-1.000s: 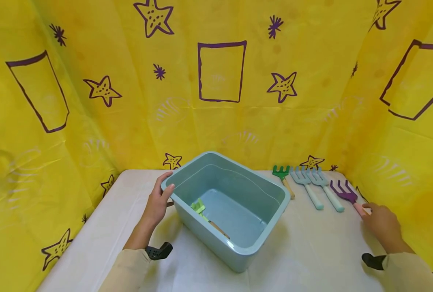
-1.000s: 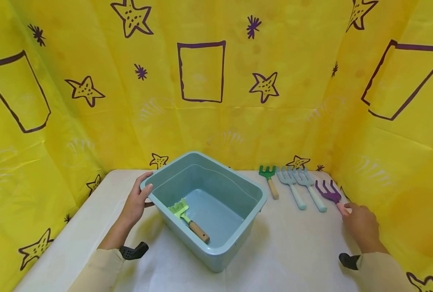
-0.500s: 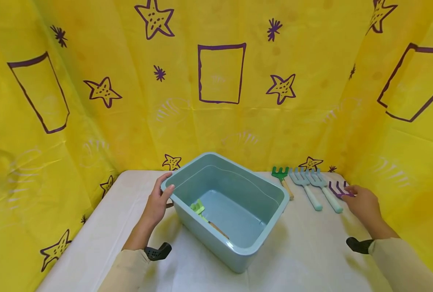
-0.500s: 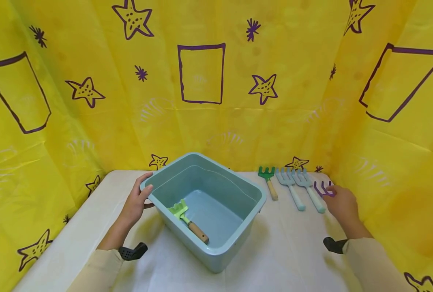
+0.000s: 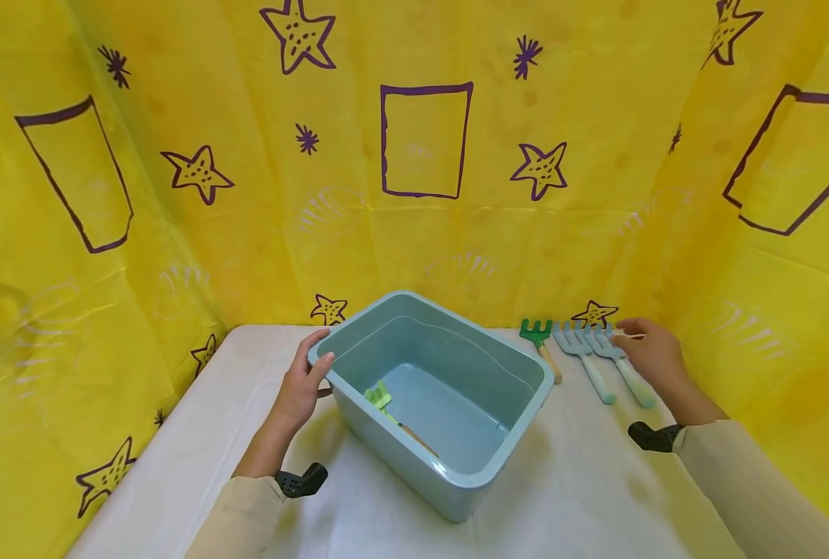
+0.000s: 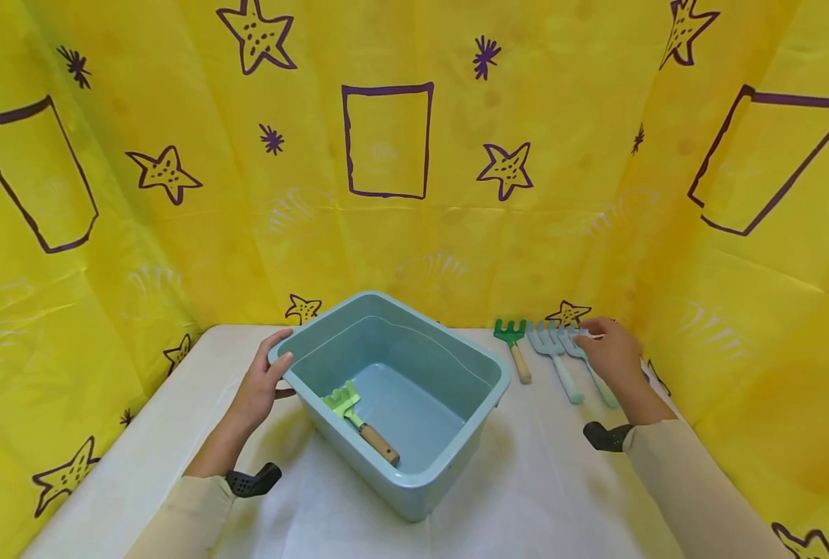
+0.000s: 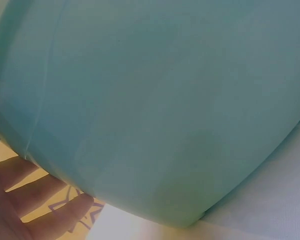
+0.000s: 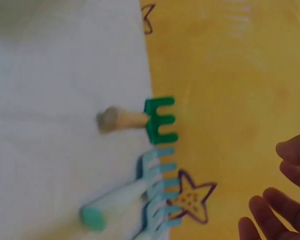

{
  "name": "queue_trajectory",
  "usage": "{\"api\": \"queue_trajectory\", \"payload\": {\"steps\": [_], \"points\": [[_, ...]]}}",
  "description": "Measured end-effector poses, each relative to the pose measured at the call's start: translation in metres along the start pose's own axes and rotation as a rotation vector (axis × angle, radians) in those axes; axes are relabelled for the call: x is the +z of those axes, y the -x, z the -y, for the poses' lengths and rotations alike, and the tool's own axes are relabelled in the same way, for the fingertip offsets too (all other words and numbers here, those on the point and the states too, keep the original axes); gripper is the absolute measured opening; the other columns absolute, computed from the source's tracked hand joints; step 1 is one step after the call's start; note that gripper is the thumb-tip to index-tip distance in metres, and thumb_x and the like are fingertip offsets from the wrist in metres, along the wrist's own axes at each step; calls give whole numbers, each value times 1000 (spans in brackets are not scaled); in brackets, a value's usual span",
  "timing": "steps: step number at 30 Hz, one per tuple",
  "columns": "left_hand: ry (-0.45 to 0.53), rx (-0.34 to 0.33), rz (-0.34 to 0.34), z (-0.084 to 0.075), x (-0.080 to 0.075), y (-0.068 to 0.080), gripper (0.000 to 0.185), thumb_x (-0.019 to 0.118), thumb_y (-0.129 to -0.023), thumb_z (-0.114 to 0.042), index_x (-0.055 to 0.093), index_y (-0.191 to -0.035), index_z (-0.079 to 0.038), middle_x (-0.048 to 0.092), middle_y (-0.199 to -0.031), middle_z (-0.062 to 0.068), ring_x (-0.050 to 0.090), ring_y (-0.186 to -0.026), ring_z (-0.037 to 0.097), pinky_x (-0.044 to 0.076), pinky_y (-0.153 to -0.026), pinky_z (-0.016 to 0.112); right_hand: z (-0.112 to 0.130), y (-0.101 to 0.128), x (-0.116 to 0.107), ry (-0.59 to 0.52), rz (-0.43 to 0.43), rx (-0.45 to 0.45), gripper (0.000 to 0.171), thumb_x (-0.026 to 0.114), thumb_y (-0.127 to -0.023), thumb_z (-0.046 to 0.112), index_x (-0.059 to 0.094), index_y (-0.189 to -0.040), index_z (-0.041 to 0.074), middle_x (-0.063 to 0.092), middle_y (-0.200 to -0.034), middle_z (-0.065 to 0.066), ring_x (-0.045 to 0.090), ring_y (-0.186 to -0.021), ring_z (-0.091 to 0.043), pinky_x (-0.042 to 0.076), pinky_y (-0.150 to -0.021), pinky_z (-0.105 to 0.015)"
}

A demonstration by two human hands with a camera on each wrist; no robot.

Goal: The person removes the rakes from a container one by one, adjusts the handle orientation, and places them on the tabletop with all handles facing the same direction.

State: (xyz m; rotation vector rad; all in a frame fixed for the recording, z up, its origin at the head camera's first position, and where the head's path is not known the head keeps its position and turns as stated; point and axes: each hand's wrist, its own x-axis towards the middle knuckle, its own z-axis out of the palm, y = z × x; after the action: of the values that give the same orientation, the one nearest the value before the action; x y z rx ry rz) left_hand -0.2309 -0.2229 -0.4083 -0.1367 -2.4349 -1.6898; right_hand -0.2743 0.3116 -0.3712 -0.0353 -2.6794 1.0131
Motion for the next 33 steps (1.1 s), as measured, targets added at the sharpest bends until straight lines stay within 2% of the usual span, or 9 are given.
{"api": "queue_trajectory", "payload": {"steps": [3, 9, 11, 20, 26, 33], "points": [[-2, 1, -2, 1, 0, 0, 49, 44, -103, -36, 28, -149, -33, 40, -148, 13, 47, -124, 44, 50, -83, 61, 22, -5, 2, -30, 22, -11, 39, 57, -97, 24, 57, -124, -4, 55, -120, -27, 53, -107, -45, 51, -78, -49], [-4, -4, 4, 2, 0, 0, 49, 44, -103, -36, 28, -149, -33, 39, -148, 12, 47, -125, 44, 50, -84, 60, 63, -14, 5, -67, 60, -78, 33, 60, -97, 21, 59, -121, -1, 57, -116, -21, 56, -100, -37, 50, -68, -32], [-4, -6, 3, 2, 0, 0, 49, 44, -103, -37, 28, -149, -34, 39, -148, 12, 47, -125, 44, 50, -84, 60, 77, -15, 7, -85, 76, -98, 33, 61, -96, 21, 59, -121, -1, 57, -116, -21, 56, -100, -37, 50, -68, -30], [3, -12, 4, 3, -1, -1, 49, 44, -103, -38, 28, -149, -34, 39, -149, 12, 46, -126, 44, 49, -85, 61, 138, -21, 28, -175, 176, -138, 31, 64, -94, 16, 60, -122, 3, 57, -120, -19, 55, -107, -36, 52, -88, -46], [3, -13, 6, 2, 0, -1, 50, 45, -103, -38, 28, -149, -33, 37, -150, 12, 44, -127, 44, 49, -85, 61, 171, -23, 48, -220, 262, -188, 31, 67, -92, 15, 62, -121, 4, 59, -119, -16, 56, -108, -34, 51, -90, -46], [-1, -11, 6, 2, 0, 0, 50, 45, -103, -39, 28, -149, -34, 37, -150, 11, 44, -127, 43, 49, -86, 61, 209, -20, 70, -291, 409, -217, 33, 68, -91, 13, 61, -121, 3, 59, -121, -17, 57, -109, -34, 51, -91, -44]]}}
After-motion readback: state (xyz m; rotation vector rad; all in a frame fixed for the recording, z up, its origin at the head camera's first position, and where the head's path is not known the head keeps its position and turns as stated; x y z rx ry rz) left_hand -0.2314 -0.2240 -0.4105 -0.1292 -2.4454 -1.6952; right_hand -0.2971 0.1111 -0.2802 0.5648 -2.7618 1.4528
